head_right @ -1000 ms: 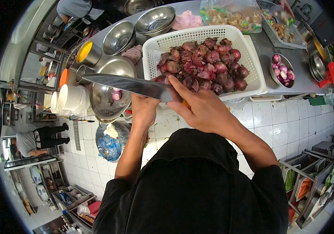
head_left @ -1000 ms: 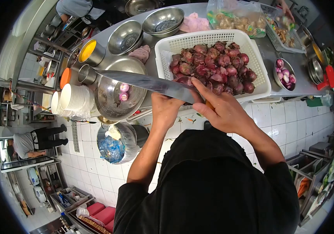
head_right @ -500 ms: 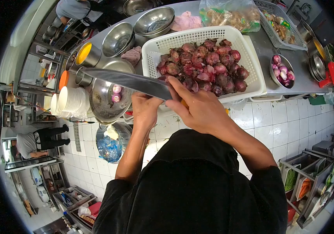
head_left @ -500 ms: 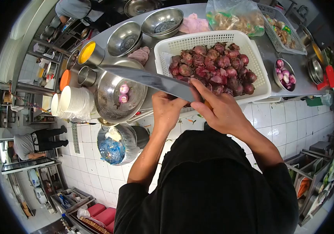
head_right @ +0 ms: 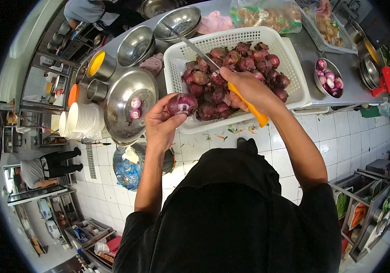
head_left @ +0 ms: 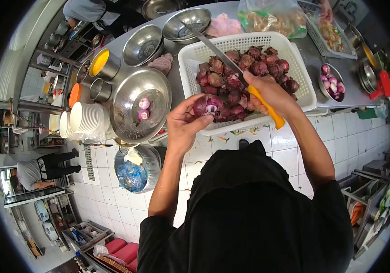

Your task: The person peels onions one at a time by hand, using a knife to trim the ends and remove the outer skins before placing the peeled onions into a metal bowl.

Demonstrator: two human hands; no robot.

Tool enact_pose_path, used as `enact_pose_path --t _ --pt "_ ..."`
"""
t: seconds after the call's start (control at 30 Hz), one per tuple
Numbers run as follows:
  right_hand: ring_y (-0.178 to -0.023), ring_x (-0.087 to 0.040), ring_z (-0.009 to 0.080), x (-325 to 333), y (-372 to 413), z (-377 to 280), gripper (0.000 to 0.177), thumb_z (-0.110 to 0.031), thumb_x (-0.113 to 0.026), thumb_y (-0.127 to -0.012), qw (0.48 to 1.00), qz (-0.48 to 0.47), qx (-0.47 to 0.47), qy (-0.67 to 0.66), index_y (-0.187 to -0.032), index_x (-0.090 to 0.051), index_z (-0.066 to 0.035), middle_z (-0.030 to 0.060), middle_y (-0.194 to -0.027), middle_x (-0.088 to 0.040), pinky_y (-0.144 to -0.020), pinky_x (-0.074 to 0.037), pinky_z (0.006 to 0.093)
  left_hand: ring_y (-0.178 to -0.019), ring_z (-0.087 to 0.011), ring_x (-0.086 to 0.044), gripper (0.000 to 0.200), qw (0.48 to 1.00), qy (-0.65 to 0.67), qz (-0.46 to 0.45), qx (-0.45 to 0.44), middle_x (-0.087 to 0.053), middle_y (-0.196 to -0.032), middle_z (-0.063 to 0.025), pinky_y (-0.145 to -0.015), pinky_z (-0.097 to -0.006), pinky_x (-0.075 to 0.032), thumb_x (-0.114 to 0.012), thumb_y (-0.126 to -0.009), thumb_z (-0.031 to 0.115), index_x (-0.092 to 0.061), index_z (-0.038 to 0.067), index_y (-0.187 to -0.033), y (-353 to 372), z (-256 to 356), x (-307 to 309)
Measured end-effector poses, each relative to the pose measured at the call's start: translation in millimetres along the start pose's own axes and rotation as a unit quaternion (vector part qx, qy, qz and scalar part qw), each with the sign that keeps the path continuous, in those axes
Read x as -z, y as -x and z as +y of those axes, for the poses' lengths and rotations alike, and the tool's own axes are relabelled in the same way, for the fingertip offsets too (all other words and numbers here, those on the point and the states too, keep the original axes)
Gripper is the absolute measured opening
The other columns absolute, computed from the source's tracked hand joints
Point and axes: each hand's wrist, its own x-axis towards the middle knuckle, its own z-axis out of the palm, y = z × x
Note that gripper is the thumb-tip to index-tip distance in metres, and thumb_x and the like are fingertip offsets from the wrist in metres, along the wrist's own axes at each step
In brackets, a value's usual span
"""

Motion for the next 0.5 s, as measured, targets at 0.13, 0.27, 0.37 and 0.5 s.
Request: enact_pose_path --t 0.13,0.27,0.37,0.5 --pt "-0.041 -0.041 0.0091 -5 -1 9 0.057 -0.051 -0.048 -0.1 0.999 -0.006 0.052 -0.004 -0.134 -0.052 -0.006 0.0011 -0.059 -0.047 -0.039 -0.032 0.0262 -0.101 -0.0149 -0.065 0.051 0.999 0.022 -0.008 -0.035 -0.067 -0.113 -0.0111 -0.091 -0.0297 -0.053 -0.07 -0.078 -0.016 -0.057 -0.004 -0.126 -4 -3 -5" --pt "-0.044 -0.041 0.0084 -6 3 4 0.063 -0.047 -0.049 -0.1 1.0 0.01 0.012 0.005 -0.146 -0.043 -0.004 -0.0004 -0.06 -0.046 -0.042 -0.033 0.024 -0.1 -0.0153 -0.065 0.054 1.0 0.018 0.007 -0.019 -0.067 -0.112 -0.0107 -0.092 -0.03 -0.051 -0.068 -0.077 -0.017 -0.055 -0.004 -0.128 -6 -1 -8" --pt "-0.049 -0.048 0.012 -16 18 -1 0.064 -0.047 -0.05 -0.1 0.995 0.047 0.087 0.021 -0.144 -0.045 -0.001 0.0019 -0.063 -0.053 -0.047 -0.038 0.027 -0.098 -0.0151 -0.065 0.053 0.999 -0.007 0.027 -0.018 -0.067 -0.112 -0.0107 -0.09 -0.0295 -0.052 -0.068 -0.078 -0.017 -0.056 -0.004 -0.127 -9 1 -11" --pt "-0.056 -0.056 0.0222 -36 37 13 0.066 -0.041 -0.055 -0.098 0.948 0.054 0.282 0.136 -0.144 -0.042 0.004 0.0102 -0.068 -0.06 -0.057 -0.045 0.0336 -0.1 -0.015 -0.066 0.045 0.999 -0.01 0.039 -0.013 -0.068 -0.111 -0.0119 -0.088 -0.0294 -0.055 -0.068 -0.08 -0.015 -0.058 -0.005 -0.123 -10 2 -16"
